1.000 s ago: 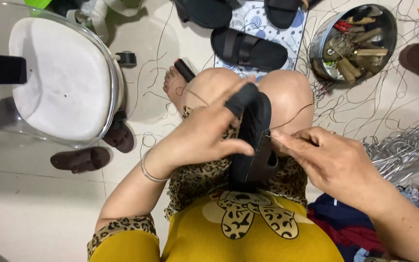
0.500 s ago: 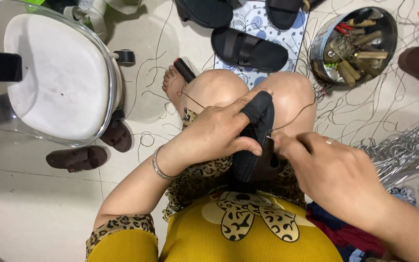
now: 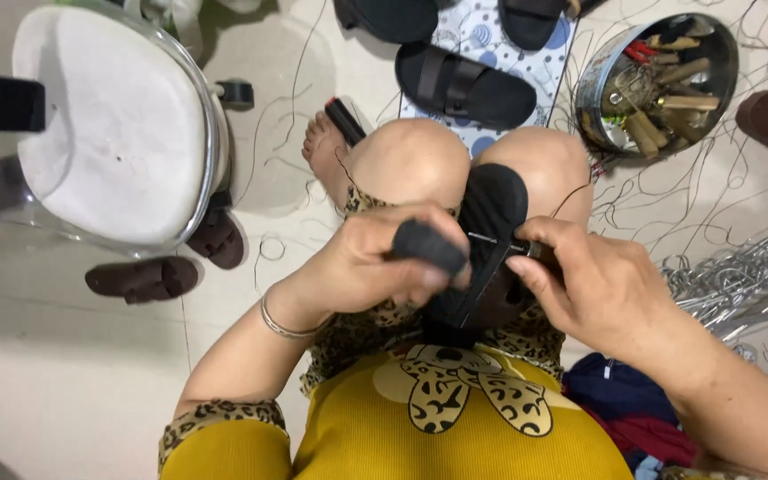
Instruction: Hand-stitching a sandal strap to its sole using a needle and thread while sitting on the floor.
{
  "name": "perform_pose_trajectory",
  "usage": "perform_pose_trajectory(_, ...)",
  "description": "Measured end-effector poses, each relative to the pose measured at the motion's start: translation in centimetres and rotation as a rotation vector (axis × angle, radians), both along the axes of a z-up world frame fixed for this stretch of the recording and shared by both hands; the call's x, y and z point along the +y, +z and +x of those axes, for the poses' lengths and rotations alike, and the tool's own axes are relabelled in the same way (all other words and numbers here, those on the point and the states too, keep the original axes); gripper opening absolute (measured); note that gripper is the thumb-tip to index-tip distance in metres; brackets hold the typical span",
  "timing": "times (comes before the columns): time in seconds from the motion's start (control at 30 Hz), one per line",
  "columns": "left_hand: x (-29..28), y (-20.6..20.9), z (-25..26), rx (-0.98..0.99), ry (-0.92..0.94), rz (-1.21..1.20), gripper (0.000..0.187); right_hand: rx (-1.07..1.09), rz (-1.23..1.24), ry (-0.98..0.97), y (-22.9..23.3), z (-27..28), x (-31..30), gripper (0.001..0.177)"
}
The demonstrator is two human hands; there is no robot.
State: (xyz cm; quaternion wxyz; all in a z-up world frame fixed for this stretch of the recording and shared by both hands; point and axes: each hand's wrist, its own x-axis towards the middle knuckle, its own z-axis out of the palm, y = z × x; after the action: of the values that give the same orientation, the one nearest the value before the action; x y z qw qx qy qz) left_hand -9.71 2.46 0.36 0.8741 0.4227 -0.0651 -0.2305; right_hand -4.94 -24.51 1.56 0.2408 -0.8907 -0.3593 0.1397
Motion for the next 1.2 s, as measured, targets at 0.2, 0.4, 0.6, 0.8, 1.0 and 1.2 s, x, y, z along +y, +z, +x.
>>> perform_pose_trajectory(0.2,-2.2,0.0,0.2,-0.79,0.077,1.038,0.013,-0.149,0.046,0.027,1.0,-0.1,-0.5,0.034)
perform_pose_trajectory(0.4,-0.9,-0.2,-0.2,-0.728,0.291,1.004,0.015,0.325,-0.22,-0.191,3.2,1.7,-10.9,0.061)
perform_pose_trajectory(0.6,-0.6,0.7,-1.2,-0.167,0.344,0.264,0.03,0.614,0.391,-0.228,-1.3,-0.5,-5.6,0.038)
perform_pose_trajectory(0.8,-0.1,3.5,-0.7,-0.294,0.49,1.028,0.044,0.819,0.692,-0.032,1.2,0.5,-2.3,0.002)
perform_pose_trajectory(1.0,-2.0,1.1,-1.2,-0.161,0.507,0.903,0.03,-0.426,-0.078,0.029,2.9,0.6,-0.7,0.03)
perform_pose_trajectory(1.2,-2.9,-0.3,-1.8,-0.205,0.266,1.176,0.026,-0.072,0.546,-0.216,-4.2,4.4,-4.4,0.01)
